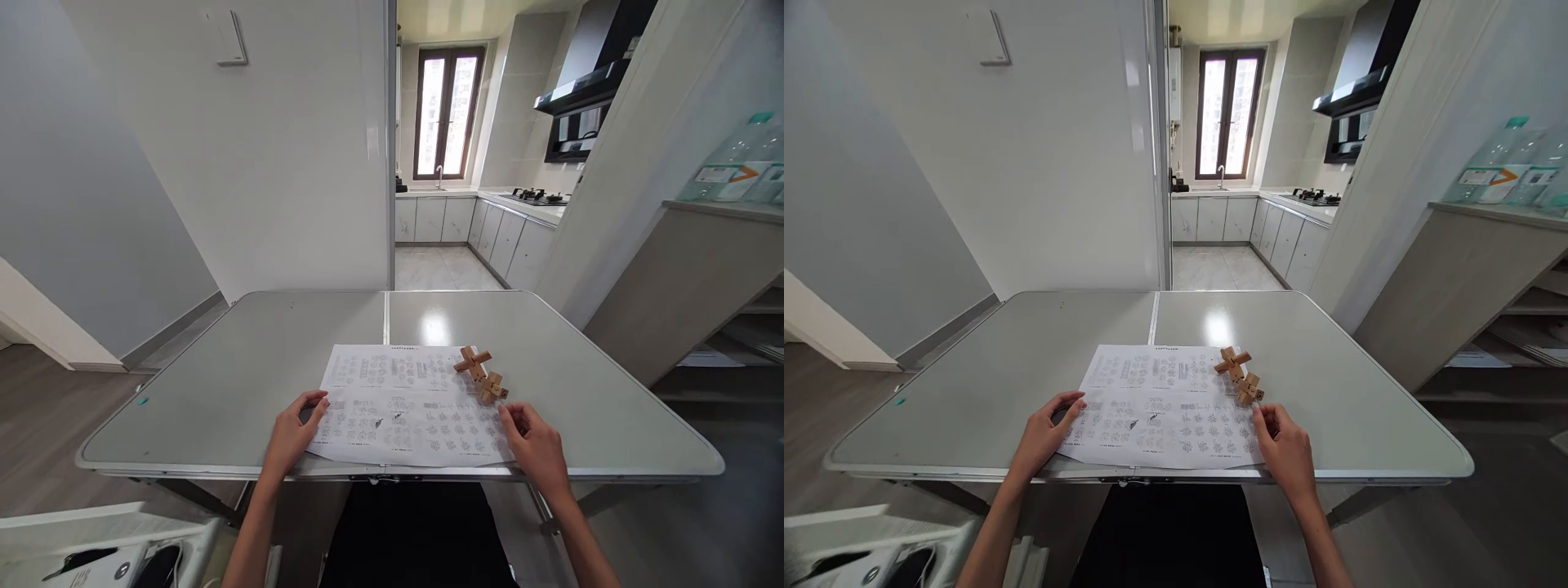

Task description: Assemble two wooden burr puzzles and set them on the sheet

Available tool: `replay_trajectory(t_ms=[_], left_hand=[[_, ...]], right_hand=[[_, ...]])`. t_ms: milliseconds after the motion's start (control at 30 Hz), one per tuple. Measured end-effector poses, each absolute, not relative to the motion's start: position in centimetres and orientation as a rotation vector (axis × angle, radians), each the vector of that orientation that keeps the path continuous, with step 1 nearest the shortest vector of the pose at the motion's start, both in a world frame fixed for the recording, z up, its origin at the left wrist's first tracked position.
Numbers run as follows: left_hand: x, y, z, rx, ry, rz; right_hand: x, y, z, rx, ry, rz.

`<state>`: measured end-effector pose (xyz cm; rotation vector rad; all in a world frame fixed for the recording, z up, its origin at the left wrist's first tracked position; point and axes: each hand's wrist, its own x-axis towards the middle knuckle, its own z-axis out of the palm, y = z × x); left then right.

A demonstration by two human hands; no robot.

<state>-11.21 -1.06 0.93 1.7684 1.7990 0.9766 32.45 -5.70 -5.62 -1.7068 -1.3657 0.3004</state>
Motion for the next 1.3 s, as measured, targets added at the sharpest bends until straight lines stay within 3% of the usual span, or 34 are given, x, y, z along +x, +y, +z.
replay_trajectory(t_ms=[1300], left_hand=[[-12.1, -1.2, 1.0, 1.799, 1.796, 1.001]], right_hand=[[32.1, -5.1, -6.8, -1.621, -1.366, 0.343]])
